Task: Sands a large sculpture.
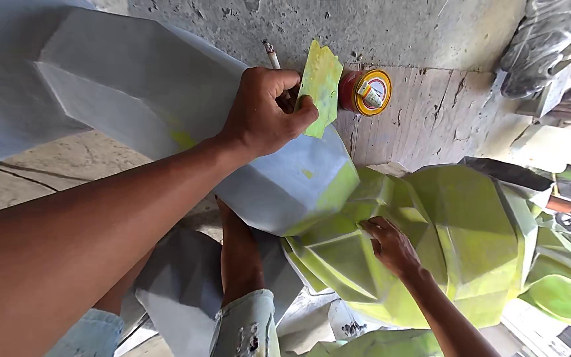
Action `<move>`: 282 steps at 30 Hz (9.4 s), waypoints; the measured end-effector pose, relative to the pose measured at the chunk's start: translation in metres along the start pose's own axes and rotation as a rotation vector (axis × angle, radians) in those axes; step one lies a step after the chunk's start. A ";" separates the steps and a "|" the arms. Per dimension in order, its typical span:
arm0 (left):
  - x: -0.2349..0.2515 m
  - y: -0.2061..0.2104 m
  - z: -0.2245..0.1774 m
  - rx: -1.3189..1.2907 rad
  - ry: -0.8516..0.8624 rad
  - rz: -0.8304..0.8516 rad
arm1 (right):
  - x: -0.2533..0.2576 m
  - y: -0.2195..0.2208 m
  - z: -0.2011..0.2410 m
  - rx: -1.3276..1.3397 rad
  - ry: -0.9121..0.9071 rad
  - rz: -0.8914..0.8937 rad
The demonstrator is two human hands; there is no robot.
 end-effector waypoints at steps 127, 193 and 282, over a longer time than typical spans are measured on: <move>0.000 -0.004 -0.002 0.065 -0.064 -0.020 | -0.094 -0.038 -0.053 0.440 0.895 -0.602; 0.004 -0.001 0.005 -0.078 -0.016 0.055 | -0.125 0.048 0.049 -0.143 0.620 -0.426; 0.005 -0.004 0.007 -0.229 -0.054 0.056 | -0.121 0.030 0.047 0.103 0.523 -0.370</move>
Point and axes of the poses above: each hand's wrist, its own x-axis towards the middle knuckle, its own y-axis out of the palm, z = x × y, the point moved 9 cm from there along x, towards the middle knuckle, and after that the axes turned 14 degrees about -z, right-handed, at the moved point
